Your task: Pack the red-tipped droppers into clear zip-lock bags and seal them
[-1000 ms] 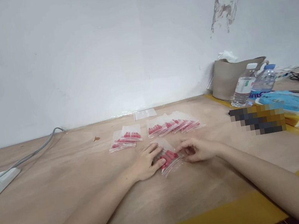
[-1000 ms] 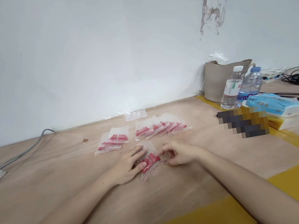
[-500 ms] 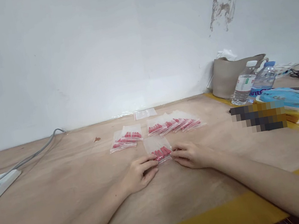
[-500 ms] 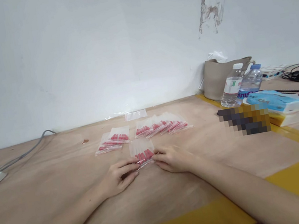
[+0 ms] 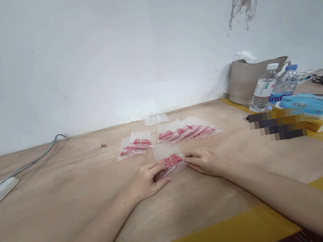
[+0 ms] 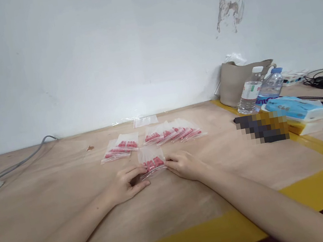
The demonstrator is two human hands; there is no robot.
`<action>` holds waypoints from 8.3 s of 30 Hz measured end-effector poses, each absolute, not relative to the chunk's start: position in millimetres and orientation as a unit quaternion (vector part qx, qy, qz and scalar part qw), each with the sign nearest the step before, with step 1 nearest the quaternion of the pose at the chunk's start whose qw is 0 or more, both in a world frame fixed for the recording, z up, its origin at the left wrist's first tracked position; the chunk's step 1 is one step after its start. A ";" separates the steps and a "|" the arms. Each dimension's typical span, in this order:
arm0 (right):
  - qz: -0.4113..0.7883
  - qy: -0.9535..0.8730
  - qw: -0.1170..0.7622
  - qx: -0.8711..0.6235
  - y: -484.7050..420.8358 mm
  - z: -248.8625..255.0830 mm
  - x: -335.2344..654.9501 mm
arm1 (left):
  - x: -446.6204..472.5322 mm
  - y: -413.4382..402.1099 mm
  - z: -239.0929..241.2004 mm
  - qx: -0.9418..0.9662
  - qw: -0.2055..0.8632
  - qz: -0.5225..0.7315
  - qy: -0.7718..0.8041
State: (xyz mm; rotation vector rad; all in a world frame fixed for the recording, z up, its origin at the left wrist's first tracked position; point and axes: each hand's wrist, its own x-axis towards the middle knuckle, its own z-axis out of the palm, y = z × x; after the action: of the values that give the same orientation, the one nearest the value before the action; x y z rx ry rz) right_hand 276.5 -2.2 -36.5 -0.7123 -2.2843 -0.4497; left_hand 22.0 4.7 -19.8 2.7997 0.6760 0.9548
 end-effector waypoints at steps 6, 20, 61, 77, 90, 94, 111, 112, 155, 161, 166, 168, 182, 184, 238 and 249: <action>-0.207 -0.866 0.343 -0.301 -5.2 -29.3 273.1 | 22.5 5.6 -22.3 0.926 -0.075 0.316 0.191; -0.253 -0.870 0.336 -0.257 -5.8 -27.6 273.5 | 19.0 6.6 -21.4 0.882 -0.322 0.319 0.127; -0.333 -0.858 0.300 -0.251 1.1 -26.4 216.1 | 21.2 14.1 -17.7 0.896 -0.292 0.317 0.106; -0.375 -0.865 0.228 -0.244 -7.4 -18.2 255.0 | 20.8 5.3 -12.6 0.896 -0.281 0.309 0.151; -0.314 -0.881 0.257 -0.245 -8.9 -21.8 266.5 | 13.6 -11.3 -12.0 0.919 -0.102 0.277 0.260; -0.227 -0.915 0.248 -0.222 -9.6 -21.0 263.7 | 30.3 -17.5 -7.7 0.921 -0.034 0.238 0.308; -0.182 -0.858 0.295 -0.379 28.7 -21.7 251.2 | -161.7 -9.0 -3.0 0.873 -0.043 0.143 0.465; -0.199 -0.858 0.278 -0.383 36.8 -20.3 240.7 | -170.2 5.1 -2.7 0.868 -0.042 0.147 0.473; -0.295 -0.885 0.251 -0.258 -2.3 -21.7 268.2 | 14.1 26.4 -24.3 0.920 -0.173 0.311 0.164; -0.299 -0.888 0.244 -0.250 0.0 -21.4 267.7 | 11.8 22.2 -23.2 0.917 -0.249 0.283 0.132; -0.280 -0.887 0.258 -0.262 -2.0 -21.2 261.4 | 12.2 21.2 -23.0 0.919 -0.253 0.257 0.158; -0.274 -0.883 0.268 -0.273 -2.8 -21.6 252.9 | 13.2 20.2 -22.1 0.919 -0.259 0.246 0.167; -0.325 -0.885 0.234 -0.239 11.0 -25.3 199.5 | 13.9 18.7 -18.6 0.920 -0.257 0.232 0.183; -0.328 -0.886 0.228 -0.236 10.1 -24.0 202.5 | 12.4 18.1 -17.7 0.920 -0.256 0.233 0.183; -0.150 -0.856 0.257 -0.423 71.0 -22.0 138.7 | -114.1 103.7 13.6 0.561 0.227 0.404 0.686; -0.252 -0.869 0.294 -0.308 56.5 -29.5 211.3 | -17.6 51.7 -8.1 0.898 -0.130 0.288 0.308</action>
State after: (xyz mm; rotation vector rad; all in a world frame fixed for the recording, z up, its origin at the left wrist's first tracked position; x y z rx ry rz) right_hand 211.3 56.5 -29.5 -0.8208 -2.3134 -0.6718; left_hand -17.6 51.7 -8.1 3.0797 1.0560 0.9871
